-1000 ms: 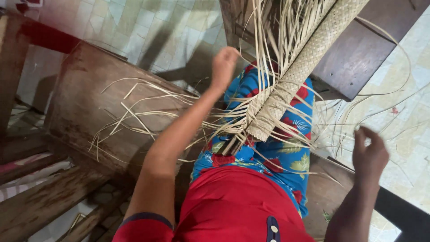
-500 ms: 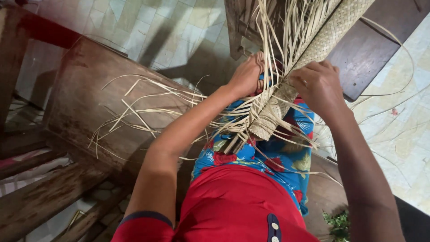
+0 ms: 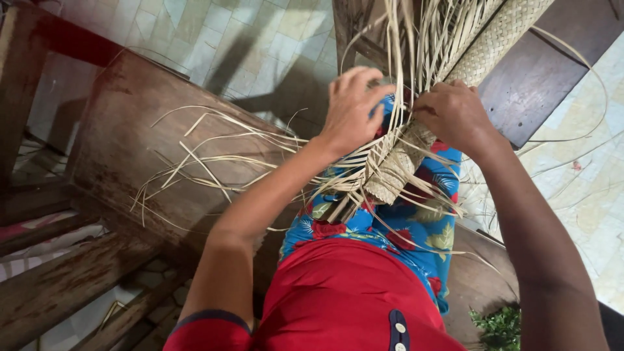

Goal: Weaving natural fiber strips around a cylindrical core to create a rolled mat

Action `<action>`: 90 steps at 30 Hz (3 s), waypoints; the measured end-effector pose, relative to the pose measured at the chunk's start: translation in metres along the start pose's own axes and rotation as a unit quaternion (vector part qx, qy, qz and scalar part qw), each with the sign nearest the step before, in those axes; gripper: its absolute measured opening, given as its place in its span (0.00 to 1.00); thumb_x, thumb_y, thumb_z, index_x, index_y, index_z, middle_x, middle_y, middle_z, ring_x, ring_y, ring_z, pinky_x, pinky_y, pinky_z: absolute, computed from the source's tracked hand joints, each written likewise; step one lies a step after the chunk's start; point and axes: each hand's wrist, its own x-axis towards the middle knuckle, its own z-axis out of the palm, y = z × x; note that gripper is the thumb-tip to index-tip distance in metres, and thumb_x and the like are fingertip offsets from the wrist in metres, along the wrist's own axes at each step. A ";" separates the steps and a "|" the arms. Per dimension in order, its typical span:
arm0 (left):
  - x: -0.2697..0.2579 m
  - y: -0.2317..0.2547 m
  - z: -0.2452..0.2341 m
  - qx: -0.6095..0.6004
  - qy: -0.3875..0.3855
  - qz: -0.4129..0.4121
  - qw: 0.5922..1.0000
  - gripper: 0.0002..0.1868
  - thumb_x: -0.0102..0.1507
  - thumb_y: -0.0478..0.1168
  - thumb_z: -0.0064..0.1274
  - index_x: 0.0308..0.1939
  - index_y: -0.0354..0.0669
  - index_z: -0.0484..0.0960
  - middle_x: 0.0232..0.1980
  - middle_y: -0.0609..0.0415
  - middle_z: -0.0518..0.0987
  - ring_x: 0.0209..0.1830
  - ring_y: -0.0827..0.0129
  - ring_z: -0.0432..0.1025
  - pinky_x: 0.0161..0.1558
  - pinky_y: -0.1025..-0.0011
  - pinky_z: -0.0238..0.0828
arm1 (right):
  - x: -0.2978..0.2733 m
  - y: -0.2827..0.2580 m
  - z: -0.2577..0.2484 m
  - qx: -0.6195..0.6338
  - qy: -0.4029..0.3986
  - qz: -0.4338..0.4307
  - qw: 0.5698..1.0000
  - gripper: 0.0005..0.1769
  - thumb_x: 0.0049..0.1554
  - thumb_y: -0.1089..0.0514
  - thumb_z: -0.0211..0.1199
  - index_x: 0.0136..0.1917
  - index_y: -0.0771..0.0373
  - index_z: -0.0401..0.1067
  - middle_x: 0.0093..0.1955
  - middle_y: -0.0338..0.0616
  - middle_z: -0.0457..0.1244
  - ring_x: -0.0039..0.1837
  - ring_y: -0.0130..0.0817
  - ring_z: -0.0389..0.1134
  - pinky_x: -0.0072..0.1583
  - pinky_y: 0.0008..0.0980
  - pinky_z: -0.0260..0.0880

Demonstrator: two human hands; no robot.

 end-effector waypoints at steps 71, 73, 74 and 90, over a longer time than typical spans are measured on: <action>-0.035 0.033 -0.036 -0.223 -0.220 -0.313 0.897 0.17 0.68 0.47 0.41 0.53 0.49 0.83 0.50 0.48 0.83 0.53 0.43 0.77 0.55 0.45 0.76 | 0.000 -0.050 -0.021 0.198 0.057 0.007 0.979 0.07 0.60 0.54 0.74 0.49 0.57 0.83 0.44 0.52 0.69 0.47 0.55 0.69 0.49 0.47 0.69; -0.036 0.037 -0.033 -0.208 -0.207 -0.299 0.908 0.16 0.67 0.48 0.44 0.52 0.51 0.83 0.51 0.48 0.82 0.54 0.44 0.77 0.55 0.45 0.76 | 0.002 -0.052 -0.013 0.193 0.047 0.007 0.980 0.05 0.61 0.57 0.72 0.48 0.59 0.83 0.42 0.51 0.69 0.45 0.52 0.69 0.49 0.45 0.70; -0.037 0.040 -0.033 -0.192 -0.192 -0.286 0.919 0.15 0.66 0.49 0.46 0.52 0.53 0.83 0.52 0.48 0.82 0.55 0.44 0.76 0.56 0.45 0.76 | 0.003 -0.054 -0.009 0.188 0.036 0.006 0.982 0.04 0.62 0.59 0.70 0.47 0.60 0.83 0.41 0.51 0.69 0.43 0.49 0.69 0.48 0.43 0.71; -0.054 -0.001 0.010 -0.405 -0.181 -0.344 0.828 0.11 0.60 0.48 0.49 0.35 0.52 0.87 0.32 0.51 0.84 0.40 0.65 0.79 0.47 0.60 0.75 | -0.033 -0.070 -0.035 0.341 0.008 -0.044 0.939 0.06 0.52 0.58 0.75 0.42 0.58 0.80 0.41 0.45 0.69 0.47 0.48 0.70 0.51 0.42 0.69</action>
